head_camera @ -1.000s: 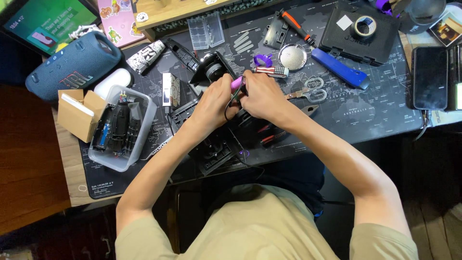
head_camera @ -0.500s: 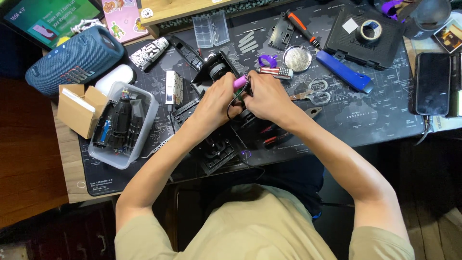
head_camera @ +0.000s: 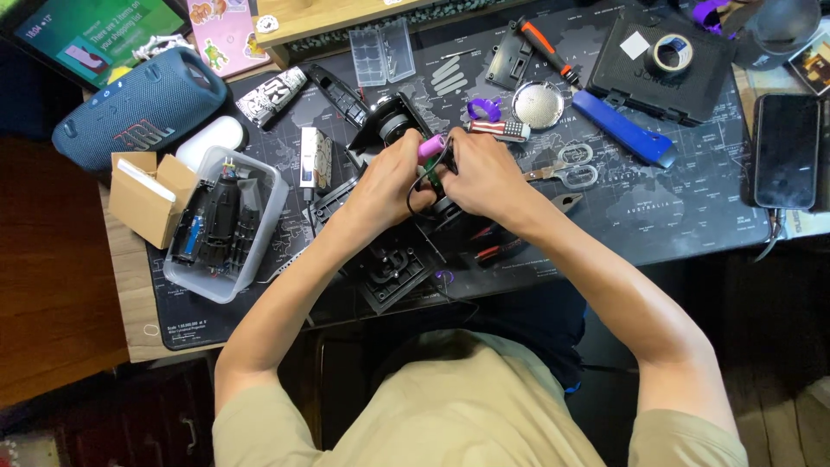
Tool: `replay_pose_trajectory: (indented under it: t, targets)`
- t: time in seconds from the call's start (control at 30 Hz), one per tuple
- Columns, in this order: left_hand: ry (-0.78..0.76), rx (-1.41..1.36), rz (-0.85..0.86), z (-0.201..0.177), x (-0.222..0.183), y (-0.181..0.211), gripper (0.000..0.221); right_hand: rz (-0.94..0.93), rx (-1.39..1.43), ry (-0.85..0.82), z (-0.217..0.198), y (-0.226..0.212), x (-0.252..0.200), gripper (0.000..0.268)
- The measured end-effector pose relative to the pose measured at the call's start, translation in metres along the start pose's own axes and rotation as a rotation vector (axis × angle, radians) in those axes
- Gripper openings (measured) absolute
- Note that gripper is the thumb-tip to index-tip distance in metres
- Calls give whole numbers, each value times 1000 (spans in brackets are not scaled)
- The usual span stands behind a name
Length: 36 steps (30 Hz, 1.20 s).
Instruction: Repairing an electronic device by disassembling components, managing internal wiring, and reassembling parts
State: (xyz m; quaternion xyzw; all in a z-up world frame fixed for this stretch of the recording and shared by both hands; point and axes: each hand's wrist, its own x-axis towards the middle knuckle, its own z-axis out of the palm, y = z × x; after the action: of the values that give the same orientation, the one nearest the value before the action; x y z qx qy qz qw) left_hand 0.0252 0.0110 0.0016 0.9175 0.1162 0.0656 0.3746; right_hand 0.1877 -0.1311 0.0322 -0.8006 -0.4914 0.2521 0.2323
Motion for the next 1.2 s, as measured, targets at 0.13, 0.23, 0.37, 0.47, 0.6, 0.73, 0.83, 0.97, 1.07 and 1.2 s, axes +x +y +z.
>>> replay_pose_trajectory:
  t: [0.13,0.23,0.37,0.47,0.6,0.73,0.83,0.97,1.07,1.2]
  targets:
    - [-7,-1,-26,1,2,-10,56,13,24,-13,-5,-2,-1,35]
    - [-15,-44,-50,-6,0,-1,50,23,27,-9,1,6,1,37]
    - [-25,-52,-56,-3,3,-10,54,45,39,-28,-8,-2,-3,40]
    - [-30,-15,-65,-1,3,-14,58,81,85,-69,-22,-14,-6,41]
    - [-13,-42,-36,8,1,-27,63,14,424,-154,-31,6,-8,49]
    - [21,-66,-9,2,-1,-12,61,-95,638,-122,-30,21,-4,38]
    - [27,-42,-17,-9,-1,4,63,-188,524,-47,-22,29,7,29]
    - [55,-13,-49,-12,-9,-6,56,-282,425,-39,-22,34,20,24]
    - [160,60,18,-22,-12,-3,55,-418,286,-20,-21,42,27,17]
    - [354,159,168,-42,-16,18,65,-500,247,3,-15,47,30,18]
